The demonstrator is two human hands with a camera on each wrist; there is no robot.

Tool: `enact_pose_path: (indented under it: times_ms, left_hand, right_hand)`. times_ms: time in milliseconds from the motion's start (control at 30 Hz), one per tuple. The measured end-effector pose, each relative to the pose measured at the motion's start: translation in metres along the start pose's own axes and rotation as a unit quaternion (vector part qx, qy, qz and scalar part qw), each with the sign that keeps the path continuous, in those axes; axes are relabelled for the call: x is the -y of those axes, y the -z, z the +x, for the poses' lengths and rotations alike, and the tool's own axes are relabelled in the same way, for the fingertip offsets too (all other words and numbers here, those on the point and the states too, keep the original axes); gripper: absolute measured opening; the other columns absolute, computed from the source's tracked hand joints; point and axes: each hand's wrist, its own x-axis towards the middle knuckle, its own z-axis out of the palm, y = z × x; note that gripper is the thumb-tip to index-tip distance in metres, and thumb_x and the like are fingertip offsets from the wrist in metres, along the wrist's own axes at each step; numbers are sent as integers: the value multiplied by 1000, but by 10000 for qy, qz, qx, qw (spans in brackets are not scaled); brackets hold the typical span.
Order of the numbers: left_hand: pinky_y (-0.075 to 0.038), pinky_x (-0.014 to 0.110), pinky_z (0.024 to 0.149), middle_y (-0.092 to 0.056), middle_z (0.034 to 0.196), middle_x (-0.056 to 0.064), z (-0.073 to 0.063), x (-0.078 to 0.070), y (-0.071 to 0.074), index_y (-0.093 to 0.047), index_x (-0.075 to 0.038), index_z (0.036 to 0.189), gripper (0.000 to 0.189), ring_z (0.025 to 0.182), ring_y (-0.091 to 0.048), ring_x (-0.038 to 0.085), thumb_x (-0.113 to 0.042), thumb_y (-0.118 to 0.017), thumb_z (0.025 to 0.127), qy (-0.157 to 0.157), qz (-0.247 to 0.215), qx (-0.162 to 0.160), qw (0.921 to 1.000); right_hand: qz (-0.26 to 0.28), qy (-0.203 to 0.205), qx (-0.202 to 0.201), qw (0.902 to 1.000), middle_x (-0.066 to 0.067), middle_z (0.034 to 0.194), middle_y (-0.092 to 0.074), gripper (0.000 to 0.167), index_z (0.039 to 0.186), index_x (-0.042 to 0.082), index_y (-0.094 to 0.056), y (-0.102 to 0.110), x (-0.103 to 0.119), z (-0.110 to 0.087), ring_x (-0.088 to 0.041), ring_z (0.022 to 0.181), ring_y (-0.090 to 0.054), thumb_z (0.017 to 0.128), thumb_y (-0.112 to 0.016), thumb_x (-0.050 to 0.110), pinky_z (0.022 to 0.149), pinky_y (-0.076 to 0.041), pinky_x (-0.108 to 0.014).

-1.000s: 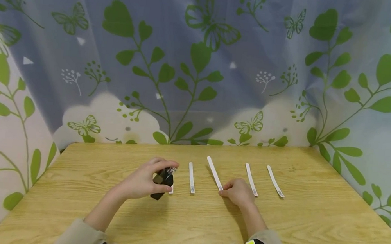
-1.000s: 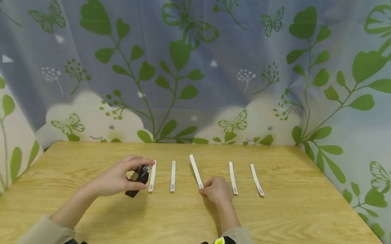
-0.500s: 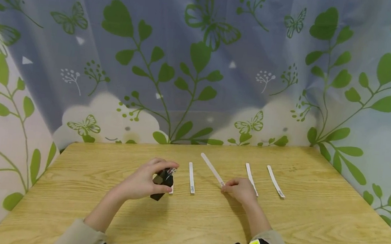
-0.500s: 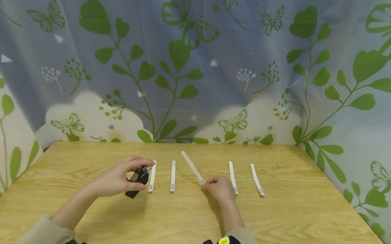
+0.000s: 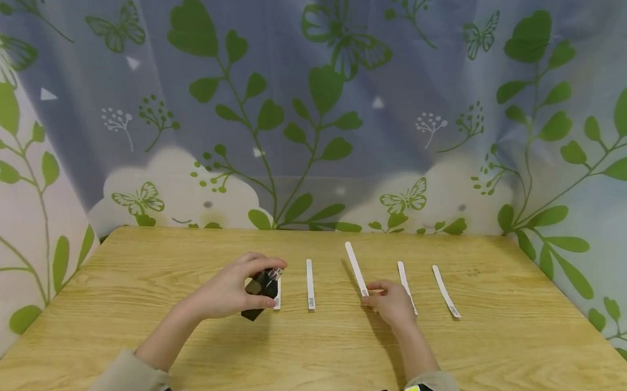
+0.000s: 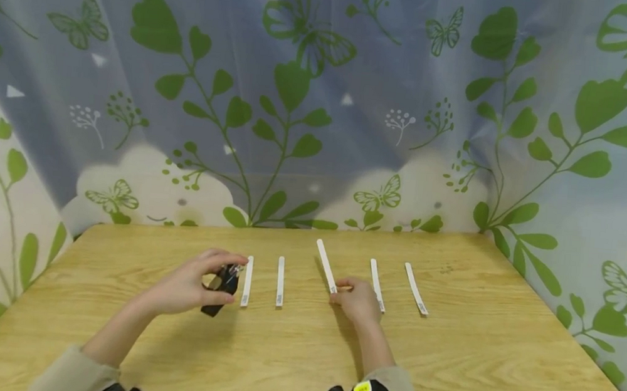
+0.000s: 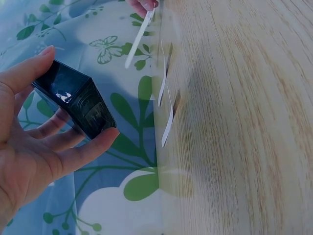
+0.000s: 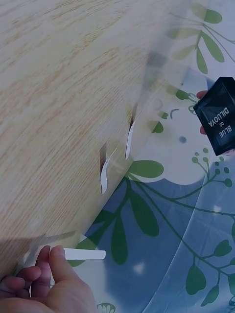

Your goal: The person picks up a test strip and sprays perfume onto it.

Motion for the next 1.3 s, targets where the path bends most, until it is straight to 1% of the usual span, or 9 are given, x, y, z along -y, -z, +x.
enact_pose_path:
  times_ms: [100,267,433,533,667,833,1000,1133,1300]
  left_hand:
    - [-44,44,82,-42,131,10,0,1,0,-49,-24,135,61,107,-49,26,-24,-74,80,0,22,-2,10000]
    - [-45,43,80,-42,130,9,-1,1,0,-48,-24,135,60,105,-50,25,-23,-74,80,21,-7,8,10000]
    - [-45,42,79,-41,130,9,-2,1,2,-48,-24,135,60,104,-50,25,-25,-74,81,56,-54,29,10000]
    - [-44,45,82,-41,132,10,-3,1,3,-48,-24,135,60,107,-49,26,-25,-74,81,59,-54,31,10000]
    - [-41,51,86,-40,133,11,-5,0,4,-48,-23,136,60,111,-48,28,-25,-73,81,65,-47,35,10000]
    - [-39,55,89,-39,134,11,-6,0,4,-47,-23,137,62,115,-45,29,-27,-73,81,74,-107,50,9999]
    - [-38,55,90,-39,134,10,-7,2,5,-46,-22,137,63,118,-42,29,-24,-74,81,79,-137,9,9999]
    - [-37,54,91,-40,133,9,-7,3,5,-46,-23,137,62,119,-42,28,-23,-73,81,29,-134,-2,9999]
    - [-38,52,91,-41,132,6,-7,4,6,-47,-24,137,62,119,-42,26,-26,-73,81,-15,-115,-24,9999]
  right_hand:
    - [154,17,23,9999,-10,77,-65,32,109,-8,-63,1,1,0,-17,66,-58,78,-68,1,57,-43,-26]
    - [578,-14,18,9983,-9,69,-64,32,109,-11,-62,2,2,0,-14,57,-54,78,-66,-3,53,-41,-26]
    - [770,-193,72,9968,-4,65,-60,33,113,-9,-61,1,2,2,-13,55,-50,81,-63,0,49,-36,-25]
    - [868,-290,125,9957,-2,64,-56,33,116,-6,-60,1,2,3,-12,54,-48,84,-62,4,46,-33,-24]
    - [1206,-362,298,9916,0,66,-56,34,120,-6,-57,3,1,5,-10,51,-41,88,-59,6,45,-30,-22]
    - [1585,-421,355,9858,0,67,-59,29,114,-7,-57,9,1,10,-8,48,-37,88,-58,4,43,-30,-21]
    - [1322,-399,485,9892,0,71,-57,16,101,-4,-59,16,6,11,-10,57,-42,88,-58,5,46,-34,-22]
    - [1012,-238,664,9924,-1,75,-55,13,98,-2,-58,23,16,7,-12,62,-46,89,-57,8,52,-36,-26]
    - [1039,-138,829,9910,0,76,-56,14,98,0,-57,30,26,0,-12,64,-49,89,-57,11,54,-36,-26]
